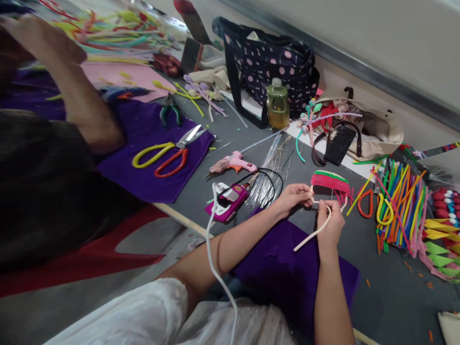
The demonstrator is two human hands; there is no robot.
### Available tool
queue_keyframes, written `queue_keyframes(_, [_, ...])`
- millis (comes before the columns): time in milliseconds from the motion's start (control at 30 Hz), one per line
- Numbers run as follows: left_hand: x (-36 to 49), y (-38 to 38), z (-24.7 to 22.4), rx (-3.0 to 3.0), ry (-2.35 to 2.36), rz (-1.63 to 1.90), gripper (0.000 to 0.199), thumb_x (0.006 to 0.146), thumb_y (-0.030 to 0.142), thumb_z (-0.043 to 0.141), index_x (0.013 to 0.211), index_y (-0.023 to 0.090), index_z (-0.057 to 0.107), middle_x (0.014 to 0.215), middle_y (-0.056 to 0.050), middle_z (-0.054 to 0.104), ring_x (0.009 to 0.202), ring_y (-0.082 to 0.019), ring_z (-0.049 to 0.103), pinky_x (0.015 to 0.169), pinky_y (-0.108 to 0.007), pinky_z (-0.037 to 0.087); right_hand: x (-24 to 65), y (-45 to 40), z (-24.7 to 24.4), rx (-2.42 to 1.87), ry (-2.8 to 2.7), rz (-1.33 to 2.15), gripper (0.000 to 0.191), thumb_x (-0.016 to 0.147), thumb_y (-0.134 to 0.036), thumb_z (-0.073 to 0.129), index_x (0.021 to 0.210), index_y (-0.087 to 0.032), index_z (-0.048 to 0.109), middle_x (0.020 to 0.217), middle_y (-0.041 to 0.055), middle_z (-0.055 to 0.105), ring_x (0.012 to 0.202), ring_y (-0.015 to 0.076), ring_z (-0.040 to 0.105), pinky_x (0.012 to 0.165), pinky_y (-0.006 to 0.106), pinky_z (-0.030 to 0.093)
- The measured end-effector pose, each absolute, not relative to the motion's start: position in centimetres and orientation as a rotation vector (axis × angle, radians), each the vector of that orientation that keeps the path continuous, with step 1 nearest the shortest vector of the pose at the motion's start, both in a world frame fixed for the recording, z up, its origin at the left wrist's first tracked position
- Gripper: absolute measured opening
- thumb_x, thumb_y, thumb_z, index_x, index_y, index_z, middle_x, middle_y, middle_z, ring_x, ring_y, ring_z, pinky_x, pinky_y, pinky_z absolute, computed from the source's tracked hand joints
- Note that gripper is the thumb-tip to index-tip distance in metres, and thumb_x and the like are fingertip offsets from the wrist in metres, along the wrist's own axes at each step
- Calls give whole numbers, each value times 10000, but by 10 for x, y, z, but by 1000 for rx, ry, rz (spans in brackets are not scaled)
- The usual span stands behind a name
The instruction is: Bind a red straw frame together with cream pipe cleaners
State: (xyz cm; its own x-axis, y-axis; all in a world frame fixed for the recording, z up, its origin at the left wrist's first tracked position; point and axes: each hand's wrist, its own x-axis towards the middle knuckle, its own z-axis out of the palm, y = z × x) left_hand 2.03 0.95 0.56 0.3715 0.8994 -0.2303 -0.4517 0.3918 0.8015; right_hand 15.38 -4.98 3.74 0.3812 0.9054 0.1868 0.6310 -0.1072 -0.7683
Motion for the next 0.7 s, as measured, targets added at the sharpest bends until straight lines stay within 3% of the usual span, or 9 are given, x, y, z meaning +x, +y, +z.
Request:
queue_keyframes(233, [20,9,8,667,766,959,384,624,369,809,784,99,589,652,-57,679,574,-127,660,547,-205,516,153,-51,43,-1804,-1326,350,376,784,-572,585,777,-197,596,665,13,624,565,153,543,584,258,410])
queue_keyframes(333, [19,9,9,658,774,955,369,637,359,804,783,100,586,658,-58,680,584,-134,667,546,-209,525,155,-52,46,-1844,-1294,245,410,739,-589,632,622,-204,551,567,-22,544,538,133,470,573,253,376])
queue_keyframes(433, [19,9,9,654,776,956,360,643,353,802,783,99,587,661,-59,680,584,-134,668,542,-208,527,154,-53,48,-1785,-1218,486,476,792,-571,577,508,-193,522,449,-37,470,457,108,400,497,245,337])
queue_keyframes(567, [19,9,10,658,760,952,357,655,358,794,790,100,588,670,-61,685,584,-129,669,546,-201,523,146,-55,48,-1583,-1142,721,416,832,-512,549,681,-149,687,543,6,612,405,96,412,432,245,332])
queue_keyframes(633, [19,9,9,659,755,953,359,651,361,796,785,99,589,670,-61,685,586,-127,667,548,-199,522,144,-56,47,-1532,-1253,621,337,834,-461,576,820,-159,726,675,29,677,492,123,523,502,262,419])
queue_keyframes(700, [18,9,9,664,755,965,360,642,360,800,778,96,595,670,-60,683,570,-117,655,526,-190,509,144,-56,45,-1500,-1426,457,270,847,-403,584,900,-182,730,825,52,708,691,169,630,672,300,496])
